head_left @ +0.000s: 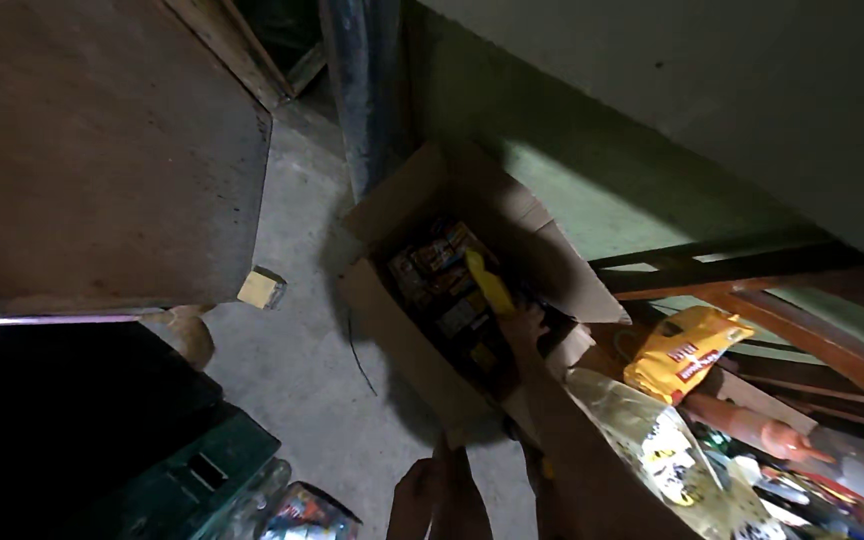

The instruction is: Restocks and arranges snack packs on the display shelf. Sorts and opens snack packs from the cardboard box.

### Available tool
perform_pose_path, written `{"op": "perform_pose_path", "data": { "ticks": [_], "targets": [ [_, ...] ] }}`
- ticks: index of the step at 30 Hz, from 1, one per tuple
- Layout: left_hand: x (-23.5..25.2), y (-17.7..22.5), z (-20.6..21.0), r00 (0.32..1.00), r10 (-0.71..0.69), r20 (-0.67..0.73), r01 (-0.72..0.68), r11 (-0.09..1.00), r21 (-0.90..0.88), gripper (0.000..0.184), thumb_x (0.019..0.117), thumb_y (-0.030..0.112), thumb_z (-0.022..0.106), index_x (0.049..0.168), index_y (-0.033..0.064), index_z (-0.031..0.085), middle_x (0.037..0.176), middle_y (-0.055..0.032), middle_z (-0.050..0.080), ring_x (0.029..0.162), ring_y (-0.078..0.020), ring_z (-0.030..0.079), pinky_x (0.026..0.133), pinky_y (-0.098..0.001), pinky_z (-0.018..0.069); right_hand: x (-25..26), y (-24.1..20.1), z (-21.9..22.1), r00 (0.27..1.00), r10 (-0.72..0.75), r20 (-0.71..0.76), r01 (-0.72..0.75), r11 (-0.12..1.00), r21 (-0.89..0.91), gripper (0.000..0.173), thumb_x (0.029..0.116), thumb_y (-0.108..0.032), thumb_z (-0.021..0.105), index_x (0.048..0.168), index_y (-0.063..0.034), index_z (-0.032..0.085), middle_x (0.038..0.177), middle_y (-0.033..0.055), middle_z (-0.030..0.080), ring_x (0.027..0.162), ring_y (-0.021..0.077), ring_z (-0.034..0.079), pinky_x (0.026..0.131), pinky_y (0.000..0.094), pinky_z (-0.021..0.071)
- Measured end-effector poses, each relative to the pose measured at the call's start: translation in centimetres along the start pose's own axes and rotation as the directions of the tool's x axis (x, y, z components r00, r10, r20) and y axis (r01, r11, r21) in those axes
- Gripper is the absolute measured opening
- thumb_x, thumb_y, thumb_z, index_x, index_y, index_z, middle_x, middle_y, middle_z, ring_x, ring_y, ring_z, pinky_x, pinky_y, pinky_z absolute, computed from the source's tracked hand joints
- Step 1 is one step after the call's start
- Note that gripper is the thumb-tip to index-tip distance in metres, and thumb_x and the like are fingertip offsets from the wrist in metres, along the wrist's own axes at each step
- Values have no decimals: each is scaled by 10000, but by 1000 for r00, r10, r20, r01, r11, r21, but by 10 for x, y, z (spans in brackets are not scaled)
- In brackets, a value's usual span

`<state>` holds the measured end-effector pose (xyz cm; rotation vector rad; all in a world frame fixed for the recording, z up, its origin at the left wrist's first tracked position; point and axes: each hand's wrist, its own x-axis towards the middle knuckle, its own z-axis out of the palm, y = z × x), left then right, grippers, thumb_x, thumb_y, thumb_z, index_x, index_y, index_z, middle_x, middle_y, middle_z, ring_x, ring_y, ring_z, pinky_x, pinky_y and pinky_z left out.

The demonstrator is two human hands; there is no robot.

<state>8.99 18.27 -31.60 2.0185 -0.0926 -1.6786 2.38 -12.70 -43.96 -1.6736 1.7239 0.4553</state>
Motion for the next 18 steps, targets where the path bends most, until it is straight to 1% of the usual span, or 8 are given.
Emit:
{"op": "perform_pose_path", "data": {
  "ticks": [3, 5, 7, 9, 12, 13, 15, 18],
  "targets": [
    [1, 1, 6, 1000, -3, 14, 3, 1000, -20, 302, 1068, 114, 480, 1285, -56, 604, 1105, -167, 691, 930, -180, 663, 825, -344, 533, -27, 6, 36, 967, -163, 197, 187, 976, -108, 670, 946, -331, 706, 1547, -171, 458, 1628, 231, 298, 1509, 464, 237, 1151, 728, 205],
    [1, 1, 12, 1000, 2, 28, -1, 999, -36, 300, 1067, 112, 479, 1281, -54, 607, 1107, -164, 689, 934, -177, 659, 824, -342, 532, -39, 11, 56, 936, -179, 304, 238, 956, -171, 704, 970, -329, 676, 1598, -246, 368, 1688, 180, 179, 1542, 446, 156, 1159, 721, 195],
    [-1, 1, 15, 999, 7, 39, -5, 999, -40, 299, 1067, 121, 486, 1282, -43, 613, 1103, -152, 689, 928, -166, 660, 821, -332, 533, -43, 11, 65, 934, -155, 322, 219, 960, -172, 756, 966, -266, 680, 1621, -243, 304, 1714, 158, 78, 1562, 435, 82, 1168, 711, 193],
    [-1, 0, 17, 999, 22, 43, -21, 999, -36, 299, 1063, 127, 488, 1272, -43, 618, 1098, -151, 690, 922, -165, 661, 817, -330, 534, -41, 11, 63, 940, -147, 309, 204, 966, -161, 741, 974, -250, 669, 1620, -243, 306, 1715, 157, 79, 1566, 424, 84, 1173, 693, 214],
    [0, -2, 17, 999, -4, 45, 5, 999, -31, 303, 1064, 129, 487, 1278, -45, 613, 1118, -154, 690, 935, -166, 661, 831, -333, 532, -31, 16, 52, 930, -187, 317, 247, 955, -164, 644, 990, -322, 652, 1580, -266, 401, 1692, 159, 190, 1551, 417, 162, 1164, 667, 252],
    [1, -3, 16, 999, -19, 47, 20, 999, -26, 307, 1067, 132, 484, 1286, -44, 608, 1129, -159, 686, 949, -175, 660, 840, -341, 530, -27, 18, 47, 926, -208, 315, 263, 954, -144, 633, 975, -338, 675, 1557, -246, 443, 1672, 174, 233, 1533, 427, 206, 1153, 667, 273],
    [3, -6, 15, 998, -36, 49, 36, 999, 1, 327, 1074, 142, 473, 1313, -43, 598, 1156, -184, 685, 995, -223, 670, 879, -389, 537, -21, 22, 37, 952, -214, 219, 229, 973, -42, 623, 940, -310, 722, 1494, -114, 516, 1618, 244, 305, 1491, 459, 282, 1163, 635, 302],
    [2, -8, 14, 999, -37, 37, 37, 999, 8, 328, 1077, 145, 464, 1310, -43, 597, 1144, -178, 684, 976, -219, 667, 863, -384, 535, -8, 33, 33, 996, 25, -81, -4, 969, 248, 779, 892, -231, 782, 1510, 55, 405, 1576, 358, 285, 1461, 493, 323, 1183, 515, 350]
  ]
}}
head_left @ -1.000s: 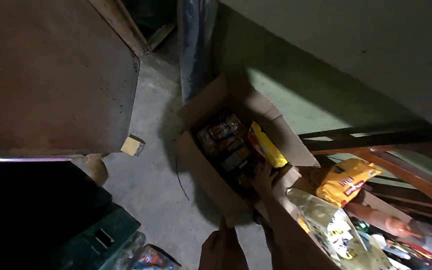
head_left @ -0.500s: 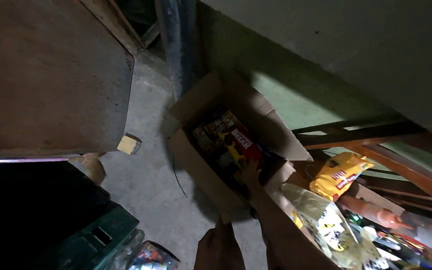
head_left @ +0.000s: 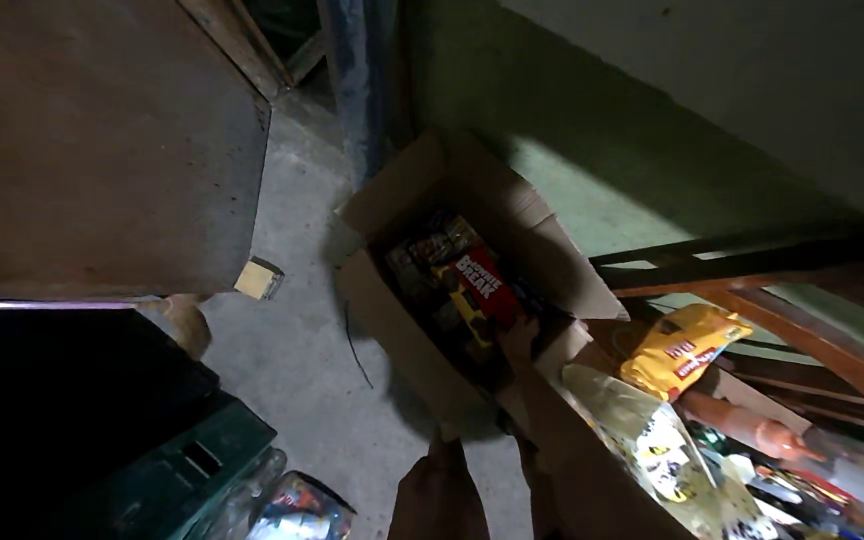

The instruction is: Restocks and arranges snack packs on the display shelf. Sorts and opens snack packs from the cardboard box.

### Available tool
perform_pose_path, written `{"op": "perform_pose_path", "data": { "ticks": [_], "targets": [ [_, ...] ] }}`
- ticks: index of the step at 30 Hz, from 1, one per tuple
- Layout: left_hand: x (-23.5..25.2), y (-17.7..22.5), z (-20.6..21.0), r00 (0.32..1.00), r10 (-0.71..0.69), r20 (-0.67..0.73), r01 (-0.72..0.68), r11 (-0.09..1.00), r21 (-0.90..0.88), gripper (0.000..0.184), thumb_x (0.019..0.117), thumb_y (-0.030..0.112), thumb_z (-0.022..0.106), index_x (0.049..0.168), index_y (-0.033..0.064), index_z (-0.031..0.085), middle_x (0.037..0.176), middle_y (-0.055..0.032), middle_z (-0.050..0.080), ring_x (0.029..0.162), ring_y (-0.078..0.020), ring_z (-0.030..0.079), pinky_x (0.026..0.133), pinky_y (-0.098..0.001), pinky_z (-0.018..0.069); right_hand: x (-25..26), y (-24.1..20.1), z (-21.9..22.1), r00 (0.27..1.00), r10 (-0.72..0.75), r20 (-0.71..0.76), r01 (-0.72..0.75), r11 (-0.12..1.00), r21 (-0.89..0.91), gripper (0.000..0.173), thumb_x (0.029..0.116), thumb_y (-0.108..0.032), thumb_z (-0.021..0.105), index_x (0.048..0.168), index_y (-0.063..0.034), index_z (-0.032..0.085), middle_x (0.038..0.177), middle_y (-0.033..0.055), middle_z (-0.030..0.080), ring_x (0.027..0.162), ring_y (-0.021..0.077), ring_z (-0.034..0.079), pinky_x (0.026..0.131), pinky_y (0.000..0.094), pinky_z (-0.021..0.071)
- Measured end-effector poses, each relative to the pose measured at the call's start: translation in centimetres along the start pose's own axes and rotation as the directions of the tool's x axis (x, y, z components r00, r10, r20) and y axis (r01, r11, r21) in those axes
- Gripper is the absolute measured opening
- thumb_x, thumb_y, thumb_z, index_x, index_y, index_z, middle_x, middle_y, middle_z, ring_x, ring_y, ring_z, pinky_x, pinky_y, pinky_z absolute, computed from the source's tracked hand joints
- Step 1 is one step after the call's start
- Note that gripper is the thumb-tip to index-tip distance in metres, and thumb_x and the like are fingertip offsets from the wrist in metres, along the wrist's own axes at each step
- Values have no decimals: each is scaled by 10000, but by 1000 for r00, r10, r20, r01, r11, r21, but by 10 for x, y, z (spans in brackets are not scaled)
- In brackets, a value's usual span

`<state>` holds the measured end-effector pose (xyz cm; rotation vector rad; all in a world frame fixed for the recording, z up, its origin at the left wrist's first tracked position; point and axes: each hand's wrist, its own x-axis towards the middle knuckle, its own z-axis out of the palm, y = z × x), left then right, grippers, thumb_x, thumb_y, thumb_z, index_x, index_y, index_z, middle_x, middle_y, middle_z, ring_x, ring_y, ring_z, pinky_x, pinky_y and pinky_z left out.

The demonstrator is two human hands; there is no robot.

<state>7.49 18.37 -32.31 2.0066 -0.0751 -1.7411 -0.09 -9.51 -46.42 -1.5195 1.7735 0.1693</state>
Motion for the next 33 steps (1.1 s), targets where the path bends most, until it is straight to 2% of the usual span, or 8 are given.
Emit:
{"op": "perform_pose_path", "data": {
  "ticks": [3, 7, 10, 13, 19, 24, 29, 33],
  "targets": [
    [-1, -3, -1, 1000, 23, -4, -23, 1000, -4, 323, 1074, 142, 469, 1299, -46, 606, 1123, -171, 691, 947, -201, 671, 837, -366, 539, 13, 4, -6, 964, 263, 31, -254, 888, 383, 737, 977, -161, 698, 1540, 80, 288, 1526, 316, 413, 1400, 395, 462, 1148, 463, 402],
    [-3, -7, -3, 1000, 14, -11, -14, 1000, -13, 312, 1067, 132, 482, 1284, -51, 610, 1118, -169, 687, 936, -187, 663, 835, -356, 535, 24, 12, 20, 912, 260, 316, -409, 613, 676, 389, 1059, -227, 552, 1333, 49, 551, 1185, 208, 639, 977, 255, 633, 843, 410, 545],
    [-4, -2, -4, 999, 9, -35, -10, 1000, -27, 308, 1056, 120, 501, 1285, -53, 612, 1115, -174, 691, 926, -182, 665, 833, -352, 535, 21, 7, 35, 915, 239, 326, -404, 547, 733, 368, 1055, -207, 564, 1315, 54, 570, 1189, 204, 645, 986, 245, 634, 862, 395, 544],
    [-3, 0, -9, 998, 31, -52, -32, 999, -25, 305, 1058, 97, 486, 1285, -69, 604, 1111, -184, 687, 918, -189, 662, 817, -349, 535, 2, -26, 31, 943, 184, 276, -332, 554, 764, 354, 1023, -153, 610, 1295, 72, 581, 1179, 216, 656, 994, 252, 649, 864, 399, 551],
    [11, 17, -32, 976, 86, -201, -93, 995, -27, 314, 1071, 77, 442, 1299, -83, 587, 1123, -203, 672, 937, -228, 649, 822, -380, 527, -12, -80, 25, 994, 61, 87, -104, 742, 662, 874, 821, -33, 819, 1527, 46, 309, 1396, 303, 528, 1231, 367, 586, 1018, 482, 511],
    [9, 50, -93, 813, 315, -489, -309, 946, 95, 336, 1034, 97, 537, 1290, -116, 585, 1270, -290, 630, 1168, -357, 628, 992, -487, 504, -92, -110, -17, 993, -114, 27, 80, 825, 559, 867, 826, -120, 836, 1525, 28, 346, 1348, 288, 581, 1210, 355, 611, 1010, 489, 517],
    [1, 62, -160, 605, 448, -659, -476, 866, 153, 392, 1013, 136, 546, 1298, -134, 556, 1421, -320, 500, 1337, -364, 490, 1071, -472, 443, -167, -100, -50, 889, -457, 29, 366, 746, 557, 785, 765, -125, 840, 1387, 159, 455, 1175, 273, 663, 1046, 243, 682, 927, 368, 559],
    [-2, 64, -177, 688, 333, -644, -434, 901, 2, 502, 1059, 261, 390, 1407, -90, 480, 1497, -263, 438, 1345, -274, 448, 1083, -438, 386, -181, -90, -65, 793, -594, 132, 375, 649, 662, 827, 715, -223, 842, 1357, 153, 481, 1215, 204, 657, 1078, 83, 642, 942, 240, 526]
  ]
}}
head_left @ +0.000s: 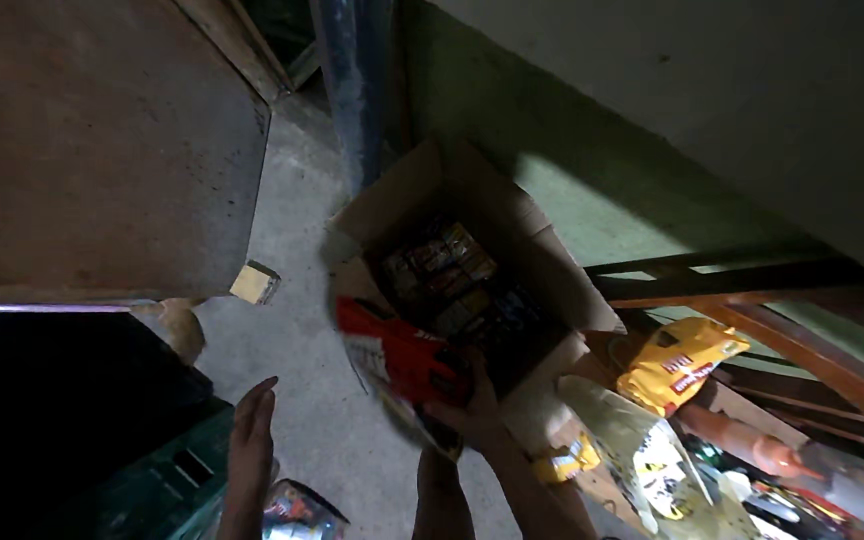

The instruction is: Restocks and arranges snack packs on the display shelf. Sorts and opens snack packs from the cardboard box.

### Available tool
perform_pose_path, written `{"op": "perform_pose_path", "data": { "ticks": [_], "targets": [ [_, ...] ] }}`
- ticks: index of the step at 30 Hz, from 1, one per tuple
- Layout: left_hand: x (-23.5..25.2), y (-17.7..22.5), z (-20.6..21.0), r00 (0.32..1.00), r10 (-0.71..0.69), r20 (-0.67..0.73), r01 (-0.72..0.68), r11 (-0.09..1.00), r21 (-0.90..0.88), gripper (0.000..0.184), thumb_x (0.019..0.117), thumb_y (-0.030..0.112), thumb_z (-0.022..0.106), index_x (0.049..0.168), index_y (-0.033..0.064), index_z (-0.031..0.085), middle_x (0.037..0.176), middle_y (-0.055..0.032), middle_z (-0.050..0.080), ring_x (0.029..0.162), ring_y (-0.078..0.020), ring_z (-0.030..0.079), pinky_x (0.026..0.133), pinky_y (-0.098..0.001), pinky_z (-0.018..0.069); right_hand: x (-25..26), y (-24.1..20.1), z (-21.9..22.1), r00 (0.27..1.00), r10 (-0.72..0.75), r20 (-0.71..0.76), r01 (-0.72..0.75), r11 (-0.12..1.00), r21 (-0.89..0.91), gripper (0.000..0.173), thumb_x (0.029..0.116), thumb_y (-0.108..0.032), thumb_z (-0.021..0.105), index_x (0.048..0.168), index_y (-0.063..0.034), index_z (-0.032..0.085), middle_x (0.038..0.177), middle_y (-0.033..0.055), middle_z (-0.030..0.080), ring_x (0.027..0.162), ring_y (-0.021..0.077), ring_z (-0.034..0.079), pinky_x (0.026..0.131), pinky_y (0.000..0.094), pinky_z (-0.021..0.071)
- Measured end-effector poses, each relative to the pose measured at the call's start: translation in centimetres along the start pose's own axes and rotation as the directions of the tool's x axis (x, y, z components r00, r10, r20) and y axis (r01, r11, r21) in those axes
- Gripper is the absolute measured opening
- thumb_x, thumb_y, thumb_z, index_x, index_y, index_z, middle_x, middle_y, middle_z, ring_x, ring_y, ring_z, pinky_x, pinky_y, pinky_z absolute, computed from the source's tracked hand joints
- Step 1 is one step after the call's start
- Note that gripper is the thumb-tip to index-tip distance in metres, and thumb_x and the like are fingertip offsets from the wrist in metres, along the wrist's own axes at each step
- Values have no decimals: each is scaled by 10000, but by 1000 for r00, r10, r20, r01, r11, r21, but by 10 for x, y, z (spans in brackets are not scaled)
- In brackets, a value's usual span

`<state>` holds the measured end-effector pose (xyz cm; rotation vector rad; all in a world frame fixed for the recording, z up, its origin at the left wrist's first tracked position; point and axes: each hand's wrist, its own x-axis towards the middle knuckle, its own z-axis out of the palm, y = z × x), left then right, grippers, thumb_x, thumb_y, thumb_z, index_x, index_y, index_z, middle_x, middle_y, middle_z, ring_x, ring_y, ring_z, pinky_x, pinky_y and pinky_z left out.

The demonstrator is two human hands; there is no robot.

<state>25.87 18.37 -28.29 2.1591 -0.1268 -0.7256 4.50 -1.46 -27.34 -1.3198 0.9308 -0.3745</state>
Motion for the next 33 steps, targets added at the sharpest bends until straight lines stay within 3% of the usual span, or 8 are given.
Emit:
{"op": "perform_pose_path", "data": {
  "ticks": [2, 4, 7, 9, 11, 14, 21, 33],
  "targets": [
    [-4, 1, 1, 990, -107, 96, 116, 988, -100, 571, 1079, 330, 281, 1481, -57, 400, 1503, -190, 463, 1338, -222, 474, 1076, -437, 404, -8, 2, -3, 985, 91, 143, -118, 973, 196, 877, 688, -171, 861, 1395, 136, 443, 1247, 137, 649, 1095, 37, 632, 959, 219, 530],
    [-20, 9, 5, 979, -154, 135, 182, 956, -231, 559, 1094, 428, 174, 1381, 16, 419, 1166, 20, 636, 1041, 6, 619, 895, -225, 543, -13, 5, -2, 943, 205, 263, -290, 895, 340, 821, 671, -78, 823, 1376, 104, 445, 1179, 70, 674, 1032, 24, 659, 925, 223, 561],
    [-46, 8, -2, 971, -88, 223, 201, 804, -559, 608, 900, 743, 493, 1103, 188, 632, 954, 109, 758, 898, 33, 705, 788, -171, 591, -14, 8, 0, 880, 271, 390, -403, 861, 311, 736, 771, -63, 737, 1404, 123, 410, 1194, 98, 660, 1050, 33, 643, 942, 225, 539],
    [-62, -8, -9, 967, -125, 220, 227, 813, -537, 234, 1045, 359, 431, 1025, 175, 573, 871, 137, 721, 819, 49, 682, 727, -162, 576, -7, 15, -6, 825, 300, 478, -405, 905, 130, 702, 896, -148, 695, 1454, 134, 377, 1294, 188, 614, 1134, 107, 613, 996, 275, 498],
    [-70, 7, -6, 941, -284, 183, 337, 815, -471, 292, 942, -10, 311, 943, 159, 550, 749, 149, 709, 690, 68, 668, 649, -137, 571, 18, 25, -16, 735, 414, 537, -428, 897, -107, 522, 1027, -200, 567, 1438, 99, 447, 1310, 201, 612, 1156, 157, 606, 1015, 320, 483],
    [-74, -6, -7, 918, -314, 242, 394, 798, -457, 286, 842, -19, 437, 962, 164, 621, 774, 101, 739, 699, 18, 694, 665, -183, 593, 90, 62, -41, 695, 619, 366, -509, 783, -357, 431, 1119, -250, 387, 1438, 25, 479, 1349, 197, 577, 1181, 229, 589, 1008, 367, 483],
    [-86, -22, -12, 873, -467, 142, 484, 790, -376, 261, 927, -35, 379, 977, 150, 556, 757, 105, 703, 687, 23, 677, 642, -191, 589, 175, 201, -129, 794, 593, -133, -565, 639, -522, 664, 963, -284, 725, 1474, 46, 460, 1473, 287, 496, 1386, 401, 474, 1161, 531, 373],
    [-86, -77, -30, 907, -353, 230, 421, 778, -467, 139, 837, 104, 610, 954, 163, 655, 816, 67, 745, 743, -34, 713, 683, -241, 608, 168, 201, -124, 744, 668, 19, -515, 592, -620, 687, 859, -227, 826, 1406, 53, 518, 1366, 292, 565, 1268, 400, 559, 1085, 554, 440]
  ]
}}
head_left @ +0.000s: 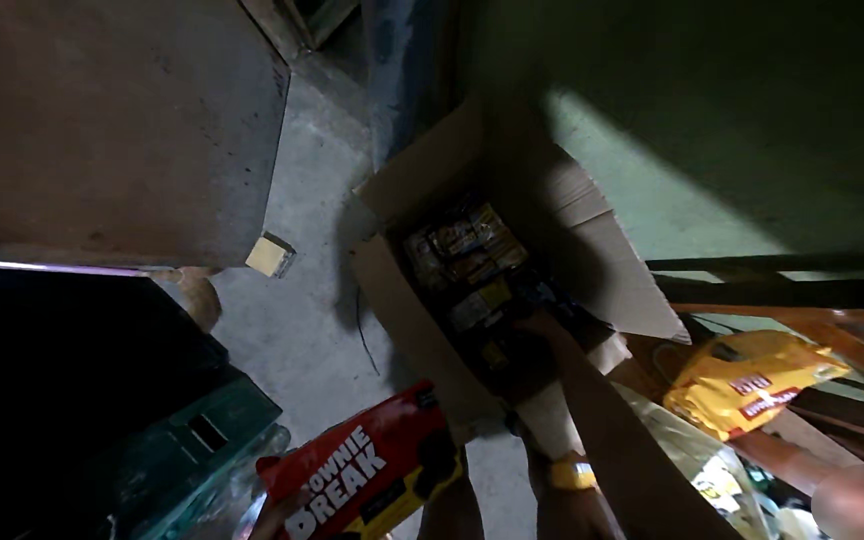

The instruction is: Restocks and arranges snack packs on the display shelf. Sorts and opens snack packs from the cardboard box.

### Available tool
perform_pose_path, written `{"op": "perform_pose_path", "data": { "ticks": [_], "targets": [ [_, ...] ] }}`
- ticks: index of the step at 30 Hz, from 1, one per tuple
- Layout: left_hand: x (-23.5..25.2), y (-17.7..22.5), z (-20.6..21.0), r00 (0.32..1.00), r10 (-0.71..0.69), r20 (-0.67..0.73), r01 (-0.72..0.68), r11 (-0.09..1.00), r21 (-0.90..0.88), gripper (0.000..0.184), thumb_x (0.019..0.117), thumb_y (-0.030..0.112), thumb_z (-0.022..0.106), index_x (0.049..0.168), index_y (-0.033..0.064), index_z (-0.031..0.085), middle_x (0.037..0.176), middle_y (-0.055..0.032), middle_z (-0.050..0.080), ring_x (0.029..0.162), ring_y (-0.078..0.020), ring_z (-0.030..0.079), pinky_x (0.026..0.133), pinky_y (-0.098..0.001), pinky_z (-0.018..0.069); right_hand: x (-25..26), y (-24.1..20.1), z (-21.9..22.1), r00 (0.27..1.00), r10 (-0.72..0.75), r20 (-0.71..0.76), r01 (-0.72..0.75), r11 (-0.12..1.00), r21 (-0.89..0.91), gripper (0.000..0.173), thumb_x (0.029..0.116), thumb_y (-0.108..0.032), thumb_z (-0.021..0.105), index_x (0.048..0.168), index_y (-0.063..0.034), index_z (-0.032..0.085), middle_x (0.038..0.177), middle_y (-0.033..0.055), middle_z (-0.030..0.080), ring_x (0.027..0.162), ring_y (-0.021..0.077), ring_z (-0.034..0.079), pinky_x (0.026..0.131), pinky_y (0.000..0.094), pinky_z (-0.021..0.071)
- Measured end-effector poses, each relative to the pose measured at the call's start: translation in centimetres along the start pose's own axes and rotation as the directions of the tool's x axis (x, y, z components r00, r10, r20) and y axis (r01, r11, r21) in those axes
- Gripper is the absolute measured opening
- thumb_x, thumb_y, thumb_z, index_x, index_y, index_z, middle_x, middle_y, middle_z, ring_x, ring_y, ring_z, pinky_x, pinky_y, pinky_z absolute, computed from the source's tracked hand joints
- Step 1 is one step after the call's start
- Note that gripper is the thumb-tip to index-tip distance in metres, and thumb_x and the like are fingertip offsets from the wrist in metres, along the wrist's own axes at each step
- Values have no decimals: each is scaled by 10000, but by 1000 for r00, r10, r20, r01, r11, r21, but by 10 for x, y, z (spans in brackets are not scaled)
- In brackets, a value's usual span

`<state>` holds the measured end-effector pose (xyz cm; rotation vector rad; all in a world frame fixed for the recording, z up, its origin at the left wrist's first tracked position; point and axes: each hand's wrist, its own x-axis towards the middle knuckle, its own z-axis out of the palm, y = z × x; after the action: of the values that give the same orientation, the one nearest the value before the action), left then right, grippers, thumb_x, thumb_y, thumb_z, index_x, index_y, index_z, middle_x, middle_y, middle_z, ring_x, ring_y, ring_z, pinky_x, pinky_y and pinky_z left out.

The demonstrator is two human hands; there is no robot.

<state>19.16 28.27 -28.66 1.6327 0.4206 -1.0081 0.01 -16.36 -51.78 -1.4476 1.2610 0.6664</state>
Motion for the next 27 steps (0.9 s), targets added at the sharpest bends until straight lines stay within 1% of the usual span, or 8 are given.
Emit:
{"op": "perform_pose_path", "data": {
  "ticks": [5, 9, 12, 14, 16, 19, 23, 27],
  "targets": [
    [-10, 25, 43, 998, -58, -27, 58, 998, -6, 258, 922, -4, 372, 965, 157, 569, 774, 87, 735, 690, 1, 699, 645, -196, 599, -12, -2, -4, 997, -68, -26, 72, 969, 238, 592, 950, -203, 739, 1430, 42, 494, 1384, 259, 566, 1259, 333, 575, 1076, 465, 466],
    [-6, 22, 45, 997, -40, -61, 42, 999, 22, 228, 904, 21, 395, 1008, 144, 555, 781, 98, 729, 708, 4, 699, 664, -194, 601, -18, -10, 9, 998, 47, -34, -29, 911, 412, 554, 1095, -421, 441, 1478, -23, 482, 1448, 230, 534, 1295, 337, 545, 1062, 491, 456],
    [-4, 23, 51, 998, -32, -52, 33, 999, 12, 227, 898, 34, 421, 1048, 139, 554, 791, 91, 729, 704, -1, 700, 659, -203, 605, -12, -19, 20, 980, 81, -179, -50, 983, 175, 516, 1137, -316, 312, 1483, 35, 465, 1477, 281, 501, 1371, 388, 496, 1145, 508, 382],
    [-3, 25, 55, 998, -25, -54, 25, 1000, -3, 231, 879, 37, 447, 1070, 122, 544, 798, 74, 730, 706, -19, 705, 652, -216, 608, 0, -20, 20, 980, 32, -198, -75, 975, -211, 477, 1117, -269, 388, 1479, 25, 487, 1517, 277, 469, 1438, 423, 420, 1190, 556, 314],
    [-3, 27, 60, 995, -27, -91, 28, 1000, 3, 233, 879, 36, 448, 1079, 117, 538, 791, 78, 726, 702, -12, 702, 651, -208, 606, 9, -16, 17, 977, 47, -206, -126, 911, -392, 482, 1074, -250, 490, 1486, 2, 489, 1539, 282, 433, 1452, 453, 380, 1174, 600, 321],
    [-13, 48, 78, 974, -86, -209, 101, 993, 60, 186, 991, -38, 371, 1076, 91, 475, 785, 77, 625, 703, 12, 642, 673, -184, 567, 11, 10, 12, 991, 43, -128, -74, 965, -250, 552, 1049, -229, 572, 1504, 44, 424, 1546, 285, 418, 1453, 419, 392, 1194, 533, 322],
    [-11, 23, 49, 985, 3, -172, -9, 999, -34, 224, 950, 30, 372, 1036, 124, 557, 786, 82, 724, 699, -7, 697, 638, -205, 599, -6, 22, 1, 997, 74, 24, -64, 955, -289, 614, 1031, -241, 612, 1513, 70, 392, 1551, 304, 396, 1461, 415, 379, 1201, 535, 304],
    [-9, 26, 53, 984, 20, -176, -33, 997, -67, 224, 955, 32, 362, 1037, 123, 549, 785, 85, 722, 701, -7, 699, 645, -198, 601, -11, 12, 4, 994, 93, -54, -105, 950, -294, 550, 1025, -227, 623, 1465, 65, 469, 1500, 297, 469, 1427, 421, 431, 1187, 534, 331]
  ]
}}
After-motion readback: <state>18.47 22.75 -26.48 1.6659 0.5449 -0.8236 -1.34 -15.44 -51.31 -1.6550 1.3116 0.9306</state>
